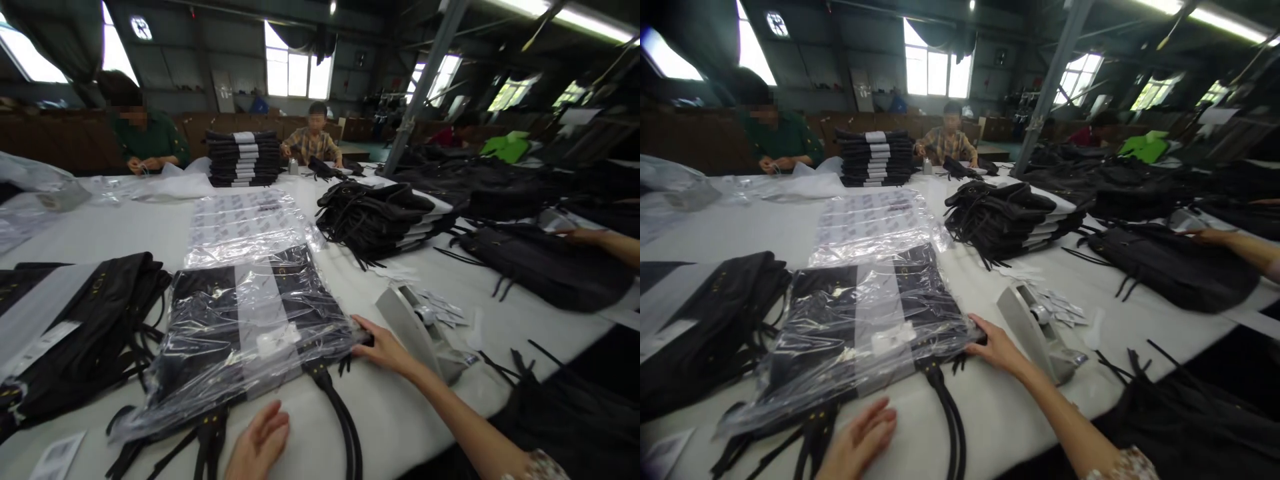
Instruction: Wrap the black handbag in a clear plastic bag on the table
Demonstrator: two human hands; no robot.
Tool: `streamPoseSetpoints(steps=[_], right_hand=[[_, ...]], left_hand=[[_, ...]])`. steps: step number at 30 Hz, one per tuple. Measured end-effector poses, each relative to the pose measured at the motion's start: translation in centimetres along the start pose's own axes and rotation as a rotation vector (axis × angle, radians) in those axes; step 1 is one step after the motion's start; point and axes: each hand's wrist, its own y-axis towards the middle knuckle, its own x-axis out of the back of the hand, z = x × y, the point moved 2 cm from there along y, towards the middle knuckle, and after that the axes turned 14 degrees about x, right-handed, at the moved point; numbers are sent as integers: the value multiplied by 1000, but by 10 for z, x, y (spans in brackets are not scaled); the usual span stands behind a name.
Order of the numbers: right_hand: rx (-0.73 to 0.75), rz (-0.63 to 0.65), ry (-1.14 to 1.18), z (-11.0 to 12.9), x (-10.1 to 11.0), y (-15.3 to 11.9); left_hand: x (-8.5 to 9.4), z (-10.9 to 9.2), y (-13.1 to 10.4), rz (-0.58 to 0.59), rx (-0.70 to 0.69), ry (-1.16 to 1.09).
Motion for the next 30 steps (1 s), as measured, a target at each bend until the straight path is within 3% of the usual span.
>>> streamPoseSetpoints(steps=[2, 4, 6, 9, 14, 17, 20, 22, 24, 27, 29, 30], right_hand=[[-4, -24, 2, -3, -3, 11], [-7, -42, -13, -9, 1, 11], [-21, -79, -39, -17, 10, 3], [-76, -168, -61, -31, 20, -14], [-199, -393, 28, -52, 8, -28], [-209, -590, 104, -51, -11, -32], [-166, -814, 110, -33, -28, -41], [12, -944, 32, -13, -36, -47], [351, -964, -104, 12, -41, -52], [816, -738, -314, 39, -46, -47], [917, -532, -375, 45, -48, -30], [895, -450, -373, 44, -48, -19]], left_hand=[[-54, 3, 19, 75, 93, -167], [-82, -1, 34, 34, 67, -218], [-93, -6, 41, -25, -63, -86], [-101, -8, 41, 45, -132, 205], [-126, -24, 42, 158, 32, -76], [-144, -51, 52, 167, -92, -20], [-159, -83, 61, 203, -248, 9], [-167, -100, 64, 282, -300, 0], [-173, -111, 63, 315, -352, 93], [-178, -121, 53, 233, -486, 344], [-181, -126, 43, 181, -577, 491], [-182, -128, 37, 171, -623, 554]])
